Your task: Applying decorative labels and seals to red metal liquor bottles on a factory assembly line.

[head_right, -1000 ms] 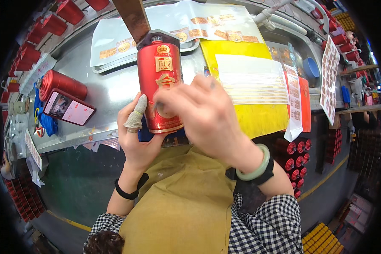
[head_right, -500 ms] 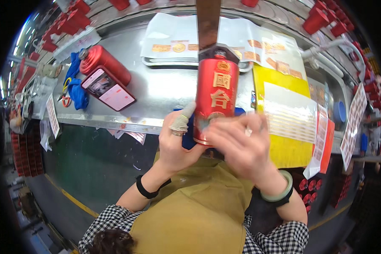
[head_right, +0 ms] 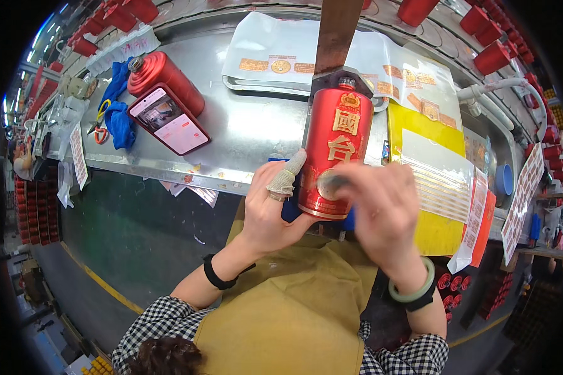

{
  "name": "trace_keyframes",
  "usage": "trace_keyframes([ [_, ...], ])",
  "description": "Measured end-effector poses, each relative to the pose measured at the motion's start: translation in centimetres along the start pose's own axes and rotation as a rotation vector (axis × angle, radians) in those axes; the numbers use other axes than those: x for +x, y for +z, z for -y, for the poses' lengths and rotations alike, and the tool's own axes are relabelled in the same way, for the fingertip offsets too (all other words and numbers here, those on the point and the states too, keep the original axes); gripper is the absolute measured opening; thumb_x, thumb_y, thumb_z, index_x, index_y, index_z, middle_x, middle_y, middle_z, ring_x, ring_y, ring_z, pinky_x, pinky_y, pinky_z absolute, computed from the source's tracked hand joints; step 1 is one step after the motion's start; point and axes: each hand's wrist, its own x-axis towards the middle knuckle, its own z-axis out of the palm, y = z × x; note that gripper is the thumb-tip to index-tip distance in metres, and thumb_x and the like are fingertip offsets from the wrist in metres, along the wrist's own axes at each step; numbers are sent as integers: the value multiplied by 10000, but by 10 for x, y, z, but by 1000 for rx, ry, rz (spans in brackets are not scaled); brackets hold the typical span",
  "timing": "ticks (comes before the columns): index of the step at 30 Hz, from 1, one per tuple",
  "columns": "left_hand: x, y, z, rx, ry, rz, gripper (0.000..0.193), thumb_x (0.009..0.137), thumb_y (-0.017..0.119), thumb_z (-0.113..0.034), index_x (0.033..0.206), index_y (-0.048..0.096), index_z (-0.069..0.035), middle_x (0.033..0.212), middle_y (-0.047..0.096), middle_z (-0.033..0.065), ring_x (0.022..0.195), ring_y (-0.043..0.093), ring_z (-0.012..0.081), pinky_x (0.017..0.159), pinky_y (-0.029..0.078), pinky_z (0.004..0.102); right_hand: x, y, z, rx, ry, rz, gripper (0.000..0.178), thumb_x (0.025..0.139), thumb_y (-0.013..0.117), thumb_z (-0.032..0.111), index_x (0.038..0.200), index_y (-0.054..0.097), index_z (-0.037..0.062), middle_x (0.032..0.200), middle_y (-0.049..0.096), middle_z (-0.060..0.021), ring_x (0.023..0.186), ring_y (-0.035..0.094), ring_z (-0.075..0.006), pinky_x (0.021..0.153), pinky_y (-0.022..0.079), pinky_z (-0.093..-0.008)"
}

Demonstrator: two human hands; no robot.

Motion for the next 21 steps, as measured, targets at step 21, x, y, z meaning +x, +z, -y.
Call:
trace_keyframes([
  [21,-5,0,-2,-98,-117,40,919,690,891,-184,1476,473,45,1289,616,221,1125,602,393,995,470,470,-16,-5,17,167,-130,115,264,743,768,25,1001,762,80,917,735,-41,759,624,-188,700,463,-325],
])
